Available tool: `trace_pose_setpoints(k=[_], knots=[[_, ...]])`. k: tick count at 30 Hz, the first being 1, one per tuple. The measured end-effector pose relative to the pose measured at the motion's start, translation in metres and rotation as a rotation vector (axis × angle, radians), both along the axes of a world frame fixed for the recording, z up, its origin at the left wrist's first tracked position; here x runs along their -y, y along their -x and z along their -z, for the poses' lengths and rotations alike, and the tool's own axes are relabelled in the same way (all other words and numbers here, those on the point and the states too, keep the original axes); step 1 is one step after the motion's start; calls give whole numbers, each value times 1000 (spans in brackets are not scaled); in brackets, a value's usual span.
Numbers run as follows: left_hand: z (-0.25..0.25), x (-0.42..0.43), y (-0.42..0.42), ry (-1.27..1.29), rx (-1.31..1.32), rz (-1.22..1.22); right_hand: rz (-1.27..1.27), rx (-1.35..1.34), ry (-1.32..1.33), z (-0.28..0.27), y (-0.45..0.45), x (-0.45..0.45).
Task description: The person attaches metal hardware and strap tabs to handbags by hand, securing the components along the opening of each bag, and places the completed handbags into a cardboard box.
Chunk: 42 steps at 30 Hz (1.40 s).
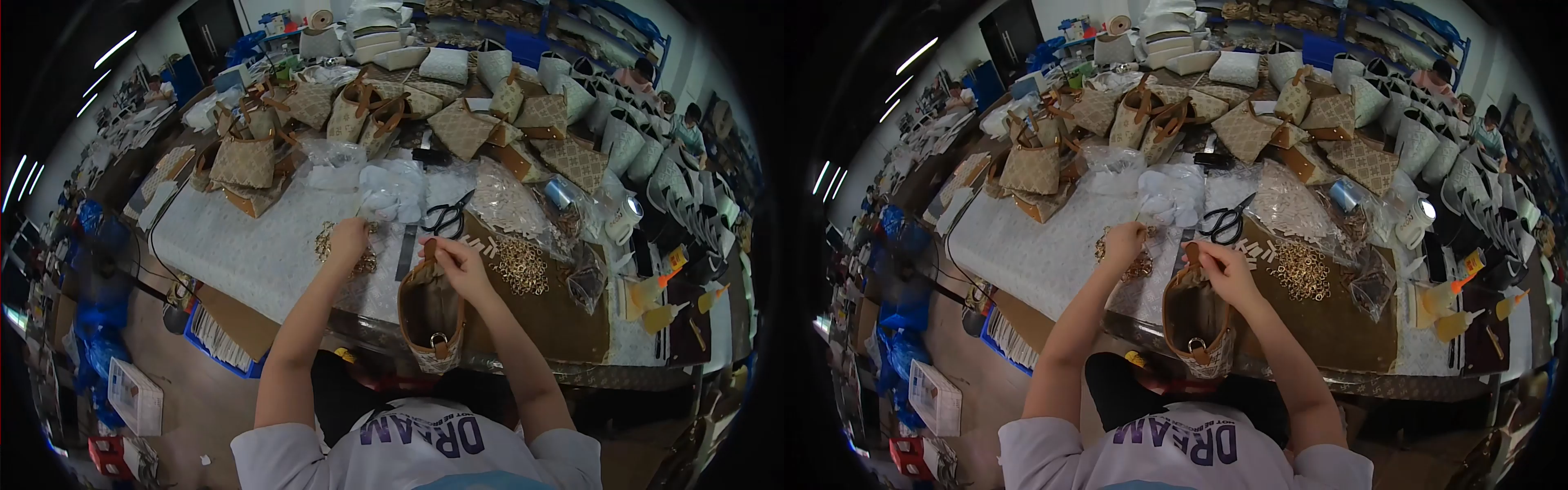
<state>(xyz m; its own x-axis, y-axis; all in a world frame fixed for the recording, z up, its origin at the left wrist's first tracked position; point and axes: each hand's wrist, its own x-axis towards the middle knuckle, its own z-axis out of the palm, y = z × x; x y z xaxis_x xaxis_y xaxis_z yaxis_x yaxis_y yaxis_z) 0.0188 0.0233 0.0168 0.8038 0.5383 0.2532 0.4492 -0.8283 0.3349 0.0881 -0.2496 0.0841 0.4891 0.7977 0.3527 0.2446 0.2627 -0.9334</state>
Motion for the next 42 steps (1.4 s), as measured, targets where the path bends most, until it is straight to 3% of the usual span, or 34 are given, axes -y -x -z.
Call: trace_pose_setpoints(k=[1, 4, 7, 14, 20, 23, 28, 31, 35, 42], knots=[[-22, 13, 7, 90, 117, 69, 22, 16, 12, -9, 6, 2], [-75, 52, 20, 1007, 439, 227, 203, 209, -13, -4, 12, -5], [-125, 89, 43, 1157, 411, 442, 448, 348, -19, 1, 22, -17], [-153, 112, 53, 1054, 203, 519, 541, 448, -70, -1, 32, -22], [-147, 125, 49, 258, 291, 518, 594, 534, -115, 6, 31, -24], [-151, 131, 48, 167, 222, 488, 605, 548, -99, 8, 30, -22], [-133, 125, 41, 399, 203, 482, 542, 525, 16, 15, 28, -20], [-127, 125, 38, 424, 210, 499, 304, 419, 142, 2, 13, -9], [-119, 136, 40, 555, 87, 416, -135, -39, 167, -2, -14, 24], [-79, 134, 52, 741, 263, 422, -117, -131, 15, 29, -17, 29]])
